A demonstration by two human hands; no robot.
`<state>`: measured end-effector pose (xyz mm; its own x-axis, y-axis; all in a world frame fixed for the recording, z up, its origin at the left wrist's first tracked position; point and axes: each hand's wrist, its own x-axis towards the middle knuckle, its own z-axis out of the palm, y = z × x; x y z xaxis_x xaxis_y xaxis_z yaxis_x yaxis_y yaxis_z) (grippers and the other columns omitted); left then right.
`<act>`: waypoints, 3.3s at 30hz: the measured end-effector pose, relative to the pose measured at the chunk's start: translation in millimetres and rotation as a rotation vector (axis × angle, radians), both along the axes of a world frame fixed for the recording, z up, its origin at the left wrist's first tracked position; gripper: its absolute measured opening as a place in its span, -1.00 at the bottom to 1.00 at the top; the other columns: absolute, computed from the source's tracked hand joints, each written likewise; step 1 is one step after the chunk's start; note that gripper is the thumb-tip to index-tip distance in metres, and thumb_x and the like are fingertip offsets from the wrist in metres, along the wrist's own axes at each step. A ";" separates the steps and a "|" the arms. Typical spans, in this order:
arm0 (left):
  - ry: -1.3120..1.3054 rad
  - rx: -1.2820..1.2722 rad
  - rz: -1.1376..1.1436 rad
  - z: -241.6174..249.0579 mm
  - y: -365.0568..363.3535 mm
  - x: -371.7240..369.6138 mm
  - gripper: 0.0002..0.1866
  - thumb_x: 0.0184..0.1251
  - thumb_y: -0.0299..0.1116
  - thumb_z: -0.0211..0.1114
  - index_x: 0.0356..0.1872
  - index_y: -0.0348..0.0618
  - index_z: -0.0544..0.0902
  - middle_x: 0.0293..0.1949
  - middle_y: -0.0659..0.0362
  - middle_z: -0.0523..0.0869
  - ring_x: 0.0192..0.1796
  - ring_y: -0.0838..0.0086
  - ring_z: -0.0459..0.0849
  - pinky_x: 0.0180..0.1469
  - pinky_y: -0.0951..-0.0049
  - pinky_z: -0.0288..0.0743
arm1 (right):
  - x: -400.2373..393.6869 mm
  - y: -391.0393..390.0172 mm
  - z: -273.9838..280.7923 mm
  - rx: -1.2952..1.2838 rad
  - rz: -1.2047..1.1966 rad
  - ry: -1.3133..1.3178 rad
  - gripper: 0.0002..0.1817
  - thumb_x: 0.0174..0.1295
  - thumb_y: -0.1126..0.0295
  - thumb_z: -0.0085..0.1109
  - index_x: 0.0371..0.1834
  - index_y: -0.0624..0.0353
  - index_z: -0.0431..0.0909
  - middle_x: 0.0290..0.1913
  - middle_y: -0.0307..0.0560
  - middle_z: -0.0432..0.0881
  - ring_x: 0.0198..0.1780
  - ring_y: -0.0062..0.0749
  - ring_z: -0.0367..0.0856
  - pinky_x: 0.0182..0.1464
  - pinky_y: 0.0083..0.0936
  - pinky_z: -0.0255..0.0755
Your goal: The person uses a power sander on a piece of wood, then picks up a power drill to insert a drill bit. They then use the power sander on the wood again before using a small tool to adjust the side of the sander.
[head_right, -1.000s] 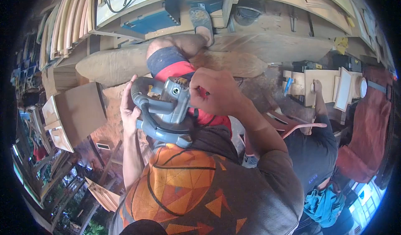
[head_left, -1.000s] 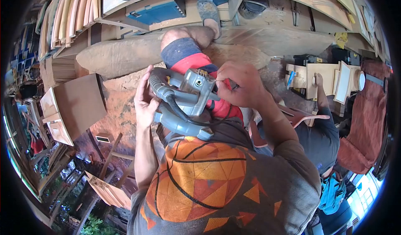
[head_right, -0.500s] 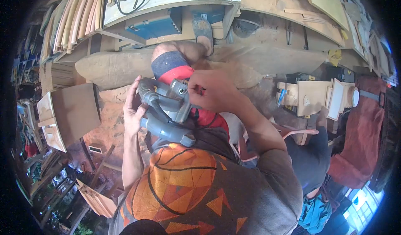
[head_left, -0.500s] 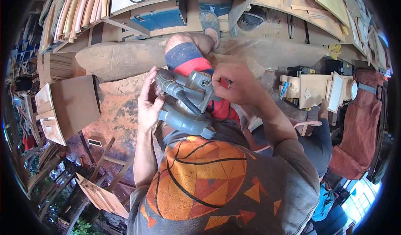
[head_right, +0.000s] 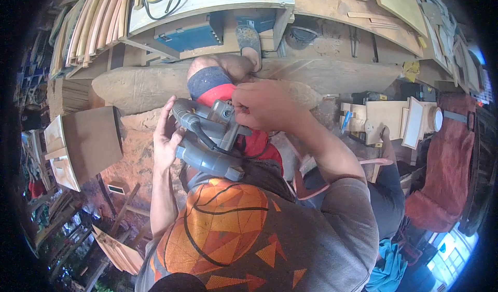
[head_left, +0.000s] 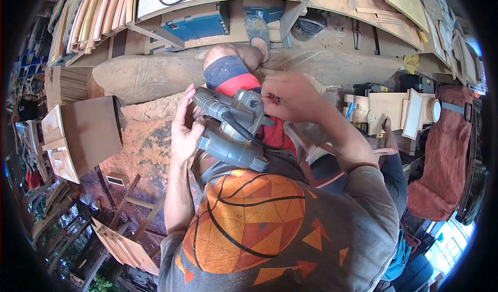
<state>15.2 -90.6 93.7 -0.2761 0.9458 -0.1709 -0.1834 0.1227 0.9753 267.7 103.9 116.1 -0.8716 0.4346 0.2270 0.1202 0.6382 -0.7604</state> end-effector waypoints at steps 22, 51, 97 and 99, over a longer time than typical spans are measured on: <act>0.172 -0.017 0.010 6.7 0.6 18.6 -0.14 0.02 -0.76 0.02 0.52 -0.15 0.39 0.62 0.04 0.25 0.62 0.20 0.29 0.62 0.15 0.23 | 1.0 -6.4 19.4 0.288 0.002 -0.094 -0.80 -0.03 0.40 0.38 -0.43 0.08 0.50 -0.44 -0.12 0.55 -0.41 -0.03 0.61 -0.37 -0.13 0.45; 0.207 0.006 -0.078 7.1 7.8 -0.3 -0.16 0.12 -0.76 0.11 0.56 -0.16 0.32 0.64 0.02 0.21 0.61 0.17 0.30 0.59 0.08 0.30 | 15.9 10.1 1.8 -0.233 0.032 0.060 -0.91 0.03 0.48 0.34 -0.45 0.18 0.61 -0.49 -0.08 0.63 -0.44 -0.22 0.66 -0.35 -0.33 0.48; 0.250 0.015 -0.060 9.4 5.0 17.9 -0.11 0.05 -0.75 0.01 0.57 -0.15 0.30 0.64 0.00 0.15 0.59 0.16 0.32 0.50 0.17 0.42 | 4.4 10.9 12.5 0.253 0.102 -0.149 -0.83 -0.01 0.37 0.36 -0.45 0.05 0.52 -0.44 -0.12 0.55 -0.42 -0.04 0.60 -0.36 -0.14 0.46; 0.253 0.010 -0.077 13.0 5.5 19.6 -0.21 0.26 -0.61 0.09 0.61 -0.14 0.24 0.66 0.03 0.15 0.58 0.17 0.35 0.52 0.10 0.37 | 4.9 5.4 11.1 0.302 0.089 -0.115 -0.82 -0.02 0.36 0.37 -0.43 0.04 0.52 -0.44 -0.14 0.53 -0.43 -0.06 0.59 -0.37 -0.16 0.46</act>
